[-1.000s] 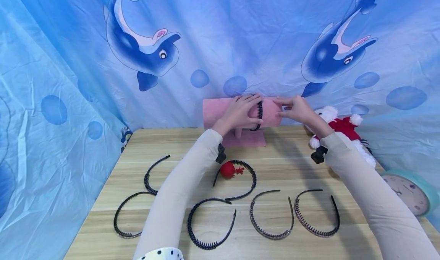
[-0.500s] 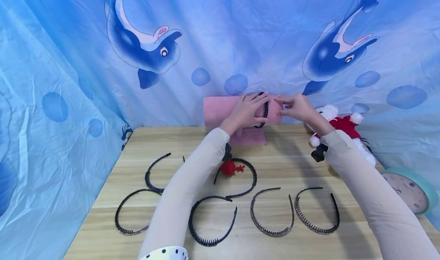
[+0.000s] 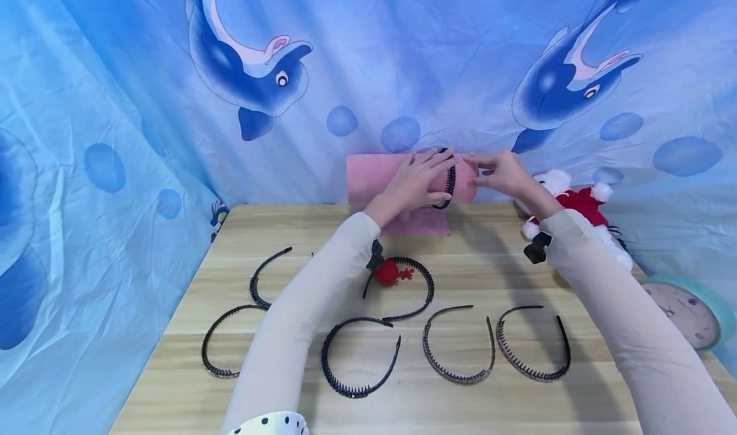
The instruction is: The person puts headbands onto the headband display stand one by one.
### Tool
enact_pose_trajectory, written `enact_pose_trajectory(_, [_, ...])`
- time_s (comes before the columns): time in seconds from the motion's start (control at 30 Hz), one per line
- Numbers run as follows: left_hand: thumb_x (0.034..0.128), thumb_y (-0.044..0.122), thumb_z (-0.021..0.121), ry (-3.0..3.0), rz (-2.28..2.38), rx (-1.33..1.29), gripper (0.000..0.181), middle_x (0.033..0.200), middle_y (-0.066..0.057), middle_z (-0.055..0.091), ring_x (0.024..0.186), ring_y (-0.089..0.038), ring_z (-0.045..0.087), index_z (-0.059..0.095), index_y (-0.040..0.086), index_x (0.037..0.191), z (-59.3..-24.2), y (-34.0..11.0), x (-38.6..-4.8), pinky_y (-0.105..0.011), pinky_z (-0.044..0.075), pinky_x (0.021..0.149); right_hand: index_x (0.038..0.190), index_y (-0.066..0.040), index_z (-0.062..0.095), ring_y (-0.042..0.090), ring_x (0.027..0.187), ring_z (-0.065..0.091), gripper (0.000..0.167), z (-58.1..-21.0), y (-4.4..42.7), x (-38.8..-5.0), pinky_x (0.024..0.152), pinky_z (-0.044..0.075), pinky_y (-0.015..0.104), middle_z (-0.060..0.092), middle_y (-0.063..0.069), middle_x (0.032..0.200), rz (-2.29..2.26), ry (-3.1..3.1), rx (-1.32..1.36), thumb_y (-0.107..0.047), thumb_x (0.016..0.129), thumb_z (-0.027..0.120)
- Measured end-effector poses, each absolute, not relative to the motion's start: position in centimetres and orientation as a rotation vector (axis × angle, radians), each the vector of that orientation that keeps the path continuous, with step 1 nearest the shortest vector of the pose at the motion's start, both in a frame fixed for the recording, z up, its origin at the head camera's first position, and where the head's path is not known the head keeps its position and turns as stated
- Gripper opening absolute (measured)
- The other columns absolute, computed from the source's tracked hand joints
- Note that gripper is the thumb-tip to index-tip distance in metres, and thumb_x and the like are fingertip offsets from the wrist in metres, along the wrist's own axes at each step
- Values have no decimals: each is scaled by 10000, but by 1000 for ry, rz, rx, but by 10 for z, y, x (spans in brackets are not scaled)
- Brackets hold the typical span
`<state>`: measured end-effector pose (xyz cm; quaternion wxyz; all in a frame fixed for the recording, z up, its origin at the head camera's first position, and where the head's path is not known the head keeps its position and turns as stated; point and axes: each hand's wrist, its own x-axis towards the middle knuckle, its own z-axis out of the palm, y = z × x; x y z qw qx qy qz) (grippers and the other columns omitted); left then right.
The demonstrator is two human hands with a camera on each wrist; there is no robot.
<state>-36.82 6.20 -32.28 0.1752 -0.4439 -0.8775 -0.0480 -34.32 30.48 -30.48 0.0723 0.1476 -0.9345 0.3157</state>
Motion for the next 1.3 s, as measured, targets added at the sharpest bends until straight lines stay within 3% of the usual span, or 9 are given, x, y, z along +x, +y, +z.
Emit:
enact_pose_trajectory(0.27, [991,458,634,-2311,-158,-1469,583,1563,-37,498,1503,-256,386,531,169,1486,-337,63,-338,-451,267,1283,1417,-27,557,463,1261,593,552,-304,307,-345,1004,540,510,484,243,1491,940,-2819,421,-41,901,752])
enact_pose_trajectory(0.57, [978,362,679,-2401,-317,-1780,412,1443,11,622,1468,-221,441,658,211,1361,-370,83,-297,-403,307,1265,1408,-22,572,446,1251,606,540,-303,307,-347,1002,528,553,507,252,1477,927,-2806,417,-67,903,760])
enact_pose_trajectory(0.77, [968,293,708,-2467,-516,-2000,316,1359,13,683,1407,-190,502,733,185,1264,-403,105,-269,-262,303,1245,1407,-34,581,441,1255,605,527,-306,306,-344,1001,535,540,495,248,1492,953,-2812,437,-90,914,757])
enact_pose_trajectory(0.83, [962,288,718,-2476,-554,-2052,289,1332,26,697,1380,-165,522,752,196,1234,-414,112,-262,-205,310,1219,1408,-46,586,436,1258,605,524,-307,306,-343,989,559,495,495,235,1500,953,-2817,439,-103,916,759])
enact_pose_trajectory(0.93, [954,292,729,-2475,-570,-2107,256,1283,49,712,1318,-121,553,774,207,1191,-427,122,-257,-147,331,1170,1404,-59,594,430,1263,604,520,-308,306,-345,911,609,307,499,225,1503,952,-2820,447,-125,917,763])
enact_pose_trajectory(1.0, [950,310,732,-2472,-530,-2118,246,1268,69,713,1277,-85,567,779,226,1177,-435,128,-254,-121,347,1135,1403,-65,597,426,1271,601,520,-309,307,-345,841,584,173,501,222,1503,959,-2821,452,-136,917,766])
enact_pose_trajectory(1.1, [948,320,730,-2497,-482,-2148,257,1263,83,709,1231,-61,570,768,245,1190,-443,134,-252,-104,363,1094,1407,-71,594,426,1284,589,520,-309,307,-346,783,530,85,499,223,1504,988,-2823,456,-139,920,764])
enact_pose_trajectory(1.17, [947,329,725,-2528,-446,-2167,275,1274,89,701,1221,-49,565,754,263,1213,-447,137,-251,-102,364,1084,1409,-77,593,418,1289,589,521,-309,308,-347,832,566,134,499,215,1507,990,-2826,447,-140,920,763])
enact_pose_trajectory(1.3, [943,341,721,-2545,-382,-2199,298,1259,98,699,1190,-29,571,737,294,1237,-453,141,-253,-101,374,1066,1412,-77,588,415,1289,590,524,-309,311,-349,978,578,397,484,206,1521,984,-2825,438,-139,921,761])
